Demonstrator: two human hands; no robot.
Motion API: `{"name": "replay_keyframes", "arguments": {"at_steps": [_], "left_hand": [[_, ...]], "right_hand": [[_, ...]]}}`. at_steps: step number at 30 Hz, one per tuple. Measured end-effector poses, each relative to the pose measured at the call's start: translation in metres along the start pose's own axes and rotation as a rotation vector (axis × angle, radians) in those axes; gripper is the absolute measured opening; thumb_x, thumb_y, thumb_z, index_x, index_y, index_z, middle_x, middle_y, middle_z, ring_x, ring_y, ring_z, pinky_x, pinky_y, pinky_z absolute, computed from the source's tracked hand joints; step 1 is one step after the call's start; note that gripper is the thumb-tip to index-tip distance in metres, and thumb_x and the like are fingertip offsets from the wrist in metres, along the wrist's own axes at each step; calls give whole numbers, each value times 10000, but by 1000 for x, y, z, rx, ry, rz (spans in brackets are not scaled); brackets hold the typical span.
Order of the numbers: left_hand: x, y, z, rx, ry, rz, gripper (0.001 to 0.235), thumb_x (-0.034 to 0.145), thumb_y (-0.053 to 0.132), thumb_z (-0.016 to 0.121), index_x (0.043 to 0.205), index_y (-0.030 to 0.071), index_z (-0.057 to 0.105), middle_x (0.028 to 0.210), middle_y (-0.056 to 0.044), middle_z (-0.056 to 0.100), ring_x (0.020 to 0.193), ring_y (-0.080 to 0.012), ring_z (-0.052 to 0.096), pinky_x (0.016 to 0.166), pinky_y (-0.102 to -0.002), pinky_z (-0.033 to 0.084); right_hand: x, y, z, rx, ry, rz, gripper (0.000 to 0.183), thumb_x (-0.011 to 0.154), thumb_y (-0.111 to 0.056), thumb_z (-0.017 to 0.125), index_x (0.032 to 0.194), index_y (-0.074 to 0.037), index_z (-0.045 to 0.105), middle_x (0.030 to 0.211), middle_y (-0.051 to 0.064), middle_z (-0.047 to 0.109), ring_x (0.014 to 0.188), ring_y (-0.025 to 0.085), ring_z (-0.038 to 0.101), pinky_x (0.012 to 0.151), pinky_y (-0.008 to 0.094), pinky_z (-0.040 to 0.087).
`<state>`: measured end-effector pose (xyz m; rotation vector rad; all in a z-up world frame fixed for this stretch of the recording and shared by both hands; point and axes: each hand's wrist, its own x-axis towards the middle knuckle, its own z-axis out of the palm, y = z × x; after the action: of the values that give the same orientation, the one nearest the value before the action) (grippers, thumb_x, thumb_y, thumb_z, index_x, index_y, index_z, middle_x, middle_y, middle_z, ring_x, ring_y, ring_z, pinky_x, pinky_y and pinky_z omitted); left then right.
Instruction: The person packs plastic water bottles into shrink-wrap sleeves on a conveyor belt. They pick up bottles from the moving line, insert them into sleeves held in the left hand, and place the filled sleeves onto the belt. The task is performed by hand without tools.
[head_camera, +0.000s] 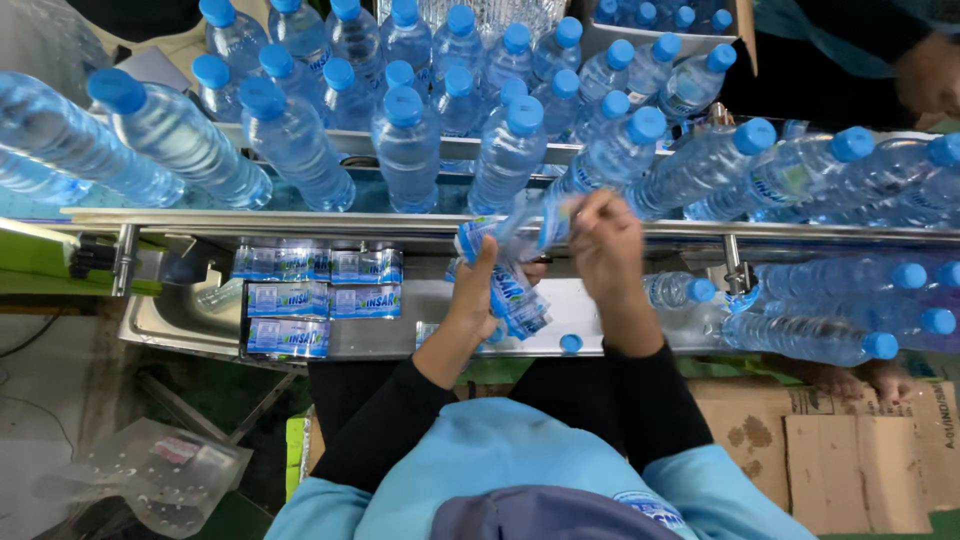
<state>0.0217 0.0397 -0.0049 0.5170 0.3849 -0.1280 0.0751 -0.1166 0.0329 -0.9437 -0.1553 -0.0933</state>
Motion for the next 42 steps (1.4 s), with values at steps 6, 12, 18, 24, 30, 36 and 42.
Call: {"name": "replay_keyframes", "arguments": {"at_steps": [6,12,18,24,30,36,42], "left_hand": [[15,-3,-21,-15,-139,-81,479,1000,486,658,1113,22,695,956,-237,766,832,-351,784,756,-497,670],[-1,16,-12,-23,-175,-94,381,885,108,598,1220,-73,616,1029,-267,735,849,-385,744,849,-522,590],[-5,19,2,70,-87,-54,404,899,121,747,1250,-57,654,1140,-278,740,1011,-397,749,859,-439,633],[28,-24,-40,176,-41,159,194,879,101,821,965,-62,760,883,-284,761,779,-385,779,655,-458,662],[15,-23,-26,107,12,-24,449,967,362,731,1071,-74,747,919,-307,750,794,-423,764,696,-553,645],[-19,17,15,152,248,11,419,911,348,805,1080,-23,711,939,-232,751,804,-282,762,756,-430,645],[13,11,-32,470,272,137,183,935,112,743,1092,17,736,929,-169,751,823,-274,757,691,-413,596]], "right_hand": [[69,-69,37,-1060,-221,-738,128,897,67,790,911,-1,683,881,166,690,794,347,690,649,359,595],[84,-49,51,-1322,-269,-835,461,994,-8,696,1421,-28,524,1344,214,615,1269,362,602,1095,491,533],[47,-16,-15,-1200,-46,-538,931,1039,-259,828,1663,-158,144,1728,87,184,1634,311,238,1357,558,299],[-28,-25,41,-1301,-55,-857,775,836,-462,871,1372,27,597,1355,223,619,1308,403,565,1165,522,357],[-26,-3,15,-129,75,161,122,946,-71,663,1019,-73,566,850,203,716,733,256,750,689,287,592],[-10,-31,63,-1463,-488,-22,793,674,-334,938,1364,-83,637,1195,237,684,1166,474,635,1023,575,506],[-15,3,31,-628,-255,82,190,825,105,754,965,-19,723,979,147,761,884,181,719,803,314,584]]}}
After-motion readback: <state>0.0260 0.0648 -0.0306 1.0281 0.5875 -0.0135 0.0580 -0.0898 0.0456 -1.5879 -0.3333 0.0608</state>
